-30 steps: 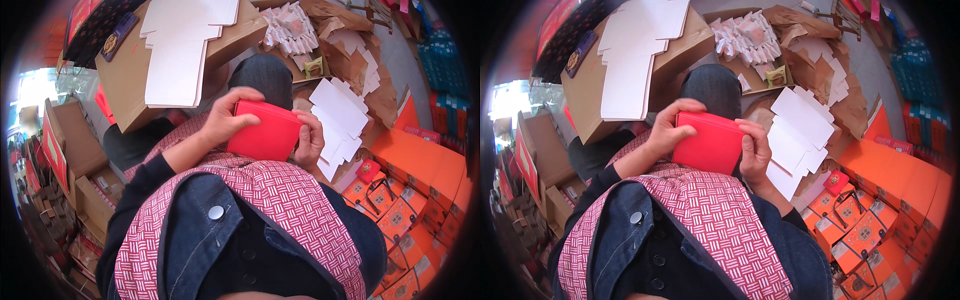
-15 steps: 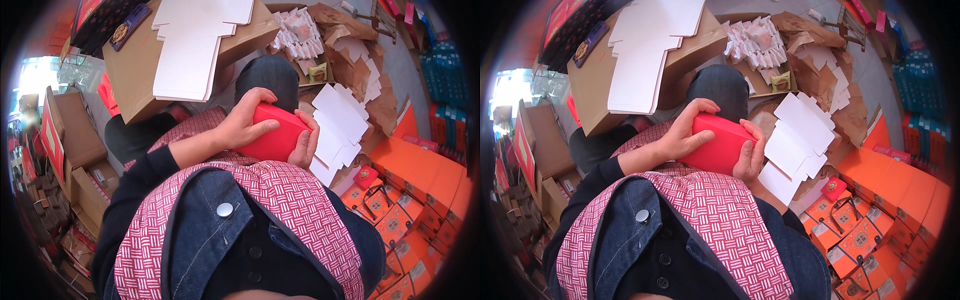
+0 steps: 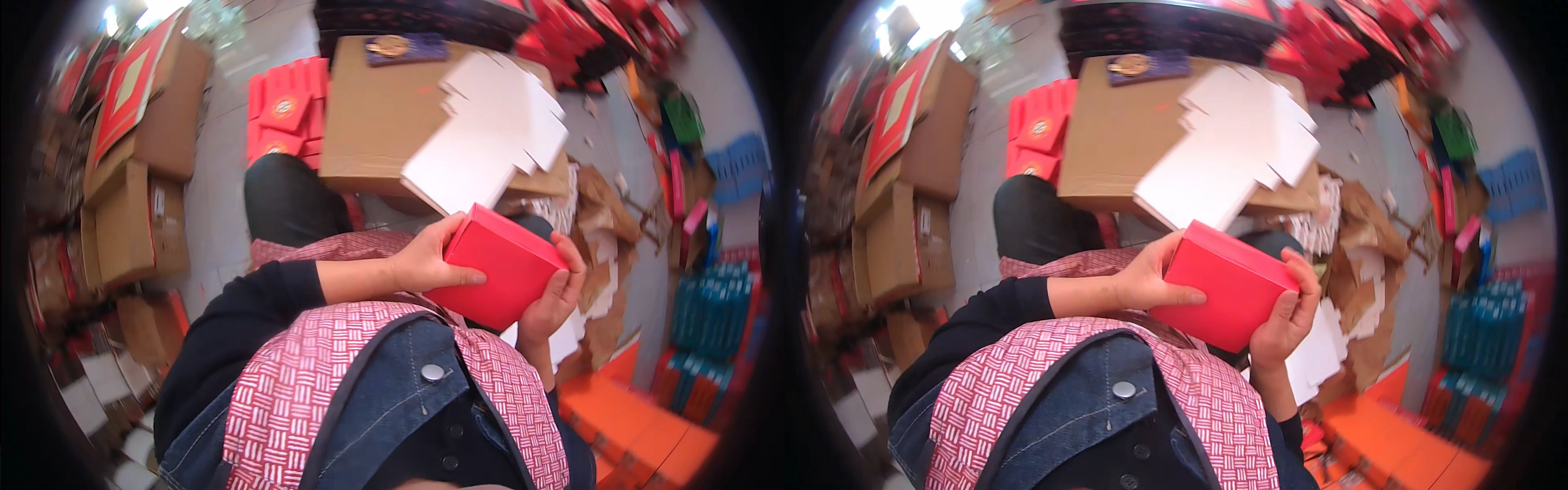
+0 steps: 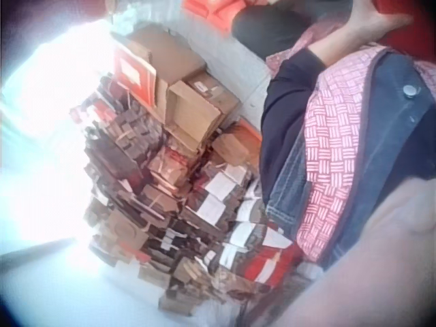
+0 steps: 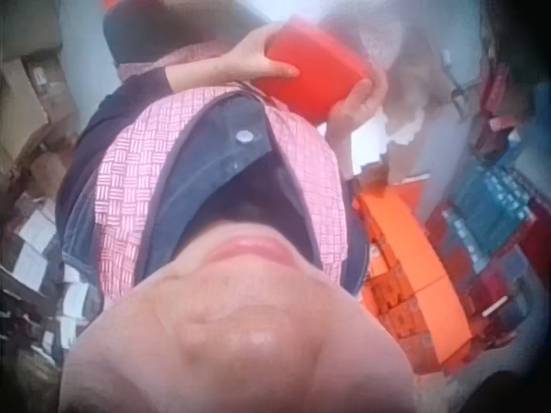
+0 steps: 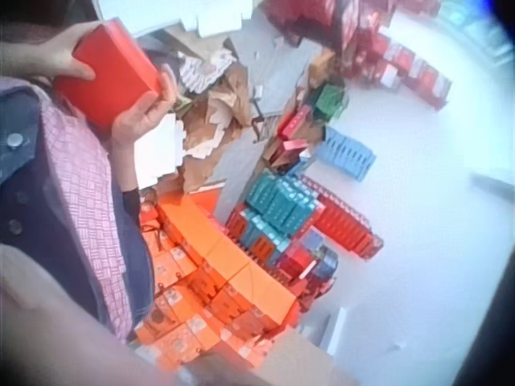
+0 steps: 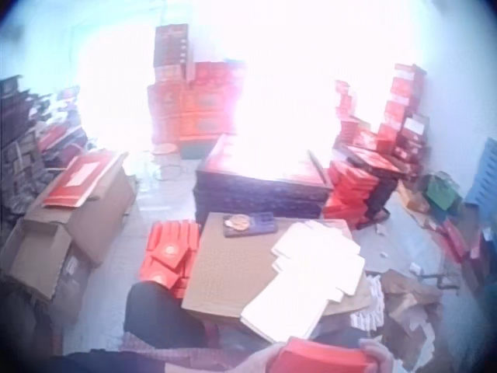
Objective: The person folds red paper sheets into small boxes by hand, then places each finished box into a larger container. The person repeatedly picks up red sheets, folds them into box shapes, and stacks them in a nearby container.
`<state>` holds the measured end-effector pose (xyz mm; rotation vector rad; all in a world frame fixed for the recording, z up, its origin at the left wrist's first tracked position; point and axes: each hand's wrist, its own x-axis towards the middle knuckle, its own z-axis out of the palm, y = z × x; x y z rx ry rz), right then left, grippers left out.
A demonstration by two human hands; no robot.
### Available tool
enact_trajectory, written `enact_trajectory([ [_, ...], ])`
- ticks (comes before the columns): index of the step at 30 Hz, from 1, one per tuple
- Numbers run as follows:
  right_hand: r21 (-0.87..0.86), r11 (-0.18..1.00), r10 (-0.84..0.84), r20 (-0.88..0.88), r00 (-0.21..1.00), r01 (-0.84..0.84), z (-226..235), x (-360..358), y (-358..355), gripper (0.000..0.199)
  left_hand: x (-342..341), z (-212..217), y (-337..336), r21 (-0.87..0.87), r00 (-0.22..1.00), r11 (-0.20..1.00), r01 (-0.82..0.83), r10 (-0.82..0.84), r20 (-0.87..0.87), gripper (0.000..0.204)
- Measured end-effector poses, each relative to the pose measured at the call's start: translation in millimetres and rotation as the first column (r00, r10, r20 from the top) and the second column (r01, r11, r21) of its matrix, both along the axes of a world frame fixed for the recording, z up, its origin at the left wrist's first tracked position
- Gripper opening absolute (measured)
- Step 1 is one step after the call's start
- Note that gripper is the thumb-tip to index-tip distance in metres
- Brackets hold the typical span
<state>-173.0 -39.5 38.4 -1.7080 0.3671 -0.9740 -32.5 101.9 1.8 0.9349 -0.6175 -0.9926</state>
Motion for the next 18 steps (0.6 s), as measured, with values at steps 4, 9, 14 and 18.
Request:
enact_trajectory([
  [4,0.047,0.955,0.281,0.164,0.945,-0.292,36.7,68.0,27.2,0.063,59.6,49.8,89.4,-0.079,0.906,0.929,-0.363,0.331,-0.264,0.048],
  [9,0.234,0.898,0.404,-0.099,0.91,-0.373,26.9,83.4,19.3,0.049,137.5,6.1,190.9,-0.082,0.319,0.312,-0.947,0.871,-0.375,0.032],
  [14,0.47,0.825,0.459,-0.235,0.857,-0.314,1.2,98.0,55.3,0.042,210.4,-116.4,288.8,0.187,0.01,0.04,-0.981,0.987,-0.158,0.04],
  [18,0.498,0.82,0.477,-0.322,0.818,-0.282,-5.0,109.3,58.8,0.041,234.8,-211.5,284.0,0.366,-0.001,0.109,-0.924,0.958,-0.288,0.04],
])
